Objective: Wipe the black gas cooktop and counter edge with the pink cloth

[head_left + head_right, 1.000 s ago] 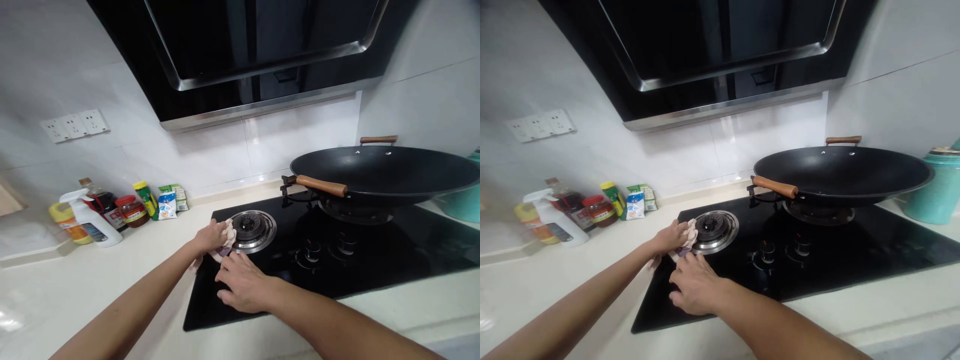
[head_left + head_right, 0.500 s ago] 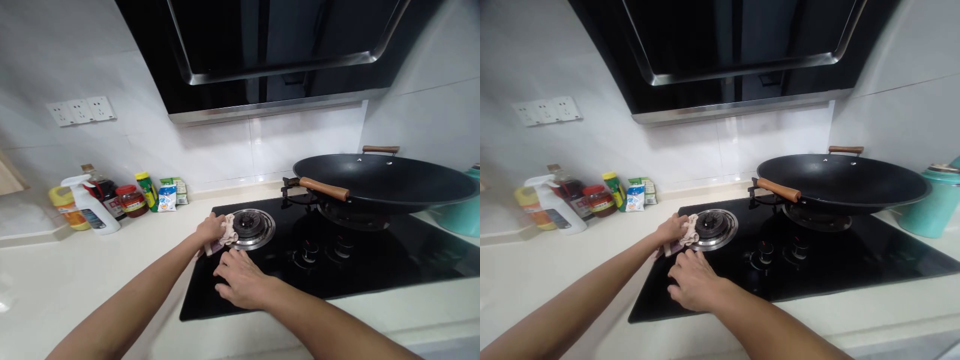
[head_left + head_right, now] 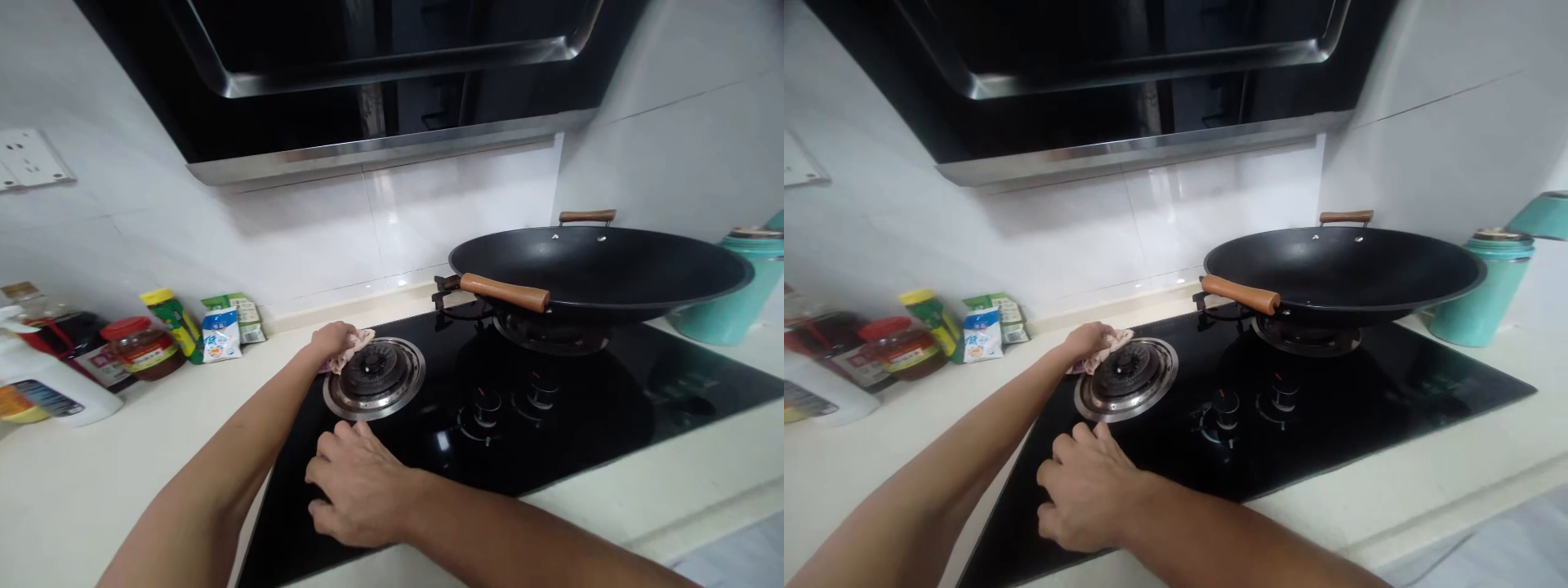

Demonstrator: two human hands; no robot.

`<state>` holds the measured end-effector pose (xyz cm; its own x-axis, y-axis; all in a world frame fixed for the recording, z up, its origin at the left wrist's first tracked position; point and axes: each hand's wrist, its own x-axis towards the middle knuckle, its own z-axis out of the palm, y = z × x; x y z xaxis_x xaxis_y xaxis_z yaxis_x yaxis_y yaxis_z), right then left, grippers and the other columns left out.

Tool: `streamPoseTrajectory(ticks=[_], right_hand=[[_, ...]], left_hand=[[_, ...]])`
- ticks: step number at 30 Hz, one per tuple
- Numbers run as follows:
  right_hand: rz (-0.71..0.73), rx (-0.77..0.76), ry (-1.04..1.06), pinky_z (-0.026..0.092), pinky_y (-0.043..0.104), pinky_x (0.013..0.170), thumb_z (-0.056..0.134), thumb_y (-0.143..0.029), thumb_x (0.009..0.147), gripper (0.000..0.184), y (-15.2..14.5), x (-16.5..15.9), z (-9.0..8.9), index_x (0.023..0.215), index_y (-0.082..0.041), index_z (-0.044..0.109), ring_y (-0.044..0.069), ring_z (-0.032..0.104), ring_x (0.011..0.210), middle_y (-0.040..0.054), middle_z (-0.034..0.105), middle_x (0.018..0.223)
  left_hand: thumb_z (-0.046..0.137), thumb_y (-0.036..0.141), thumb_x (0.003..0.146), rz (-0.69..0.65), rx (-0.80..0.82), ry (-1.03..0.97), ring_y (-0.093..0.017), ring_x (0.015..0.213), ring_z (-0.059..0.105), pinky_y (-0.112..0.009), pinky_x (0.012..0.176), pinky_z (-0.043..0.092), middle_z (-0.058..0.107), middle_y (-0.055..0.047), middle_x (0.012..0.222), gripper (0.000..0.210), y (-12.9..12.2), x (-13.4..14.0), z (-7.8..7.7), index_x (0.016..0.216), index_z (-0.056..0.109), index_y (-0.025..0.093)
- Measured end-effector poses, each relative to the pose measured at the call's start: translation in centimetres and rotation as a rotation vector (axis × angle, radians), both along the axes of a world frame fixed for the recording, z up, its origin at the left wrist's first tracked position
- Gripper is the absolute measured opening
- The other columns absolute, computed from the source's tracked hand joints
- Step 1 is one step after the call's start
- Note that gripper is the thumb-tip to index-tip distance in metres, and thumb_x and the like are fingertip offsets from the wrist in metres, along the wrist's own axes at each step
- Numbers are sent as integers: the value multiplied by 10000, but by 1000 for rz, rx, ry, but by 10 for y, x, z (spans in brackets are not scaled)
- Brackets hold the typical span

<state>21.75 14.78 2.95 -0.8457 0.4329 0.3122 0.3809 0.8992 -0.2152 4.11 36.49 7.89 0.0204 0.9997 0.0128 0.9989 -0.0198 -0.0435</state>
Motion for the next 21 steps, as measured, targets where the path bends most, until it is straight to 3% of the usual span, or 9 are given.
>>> streamPoseTrajectory(ticks=[8,21], right_hand=[[6,22,13,441,447,943,522,-487,945,344,7,-1,-4,1088,-203,656,237,482,1005,59,598,1087],[13,-7,-10,436,445,931,522,-503,942,369,6,1,1,1127,-209,647,237,479,1001,67,599,1116]], left_hand=[[730,298,725,-155,11,-1,-245,1009,708,-274,832,507,777,-36,1103,360,40,45,-6,1082,775,314],[669,302,728,-200,-11,-146,-220,918,694,-288,836,500,766,-2,985,327,6,77,6,1045,753,290]])
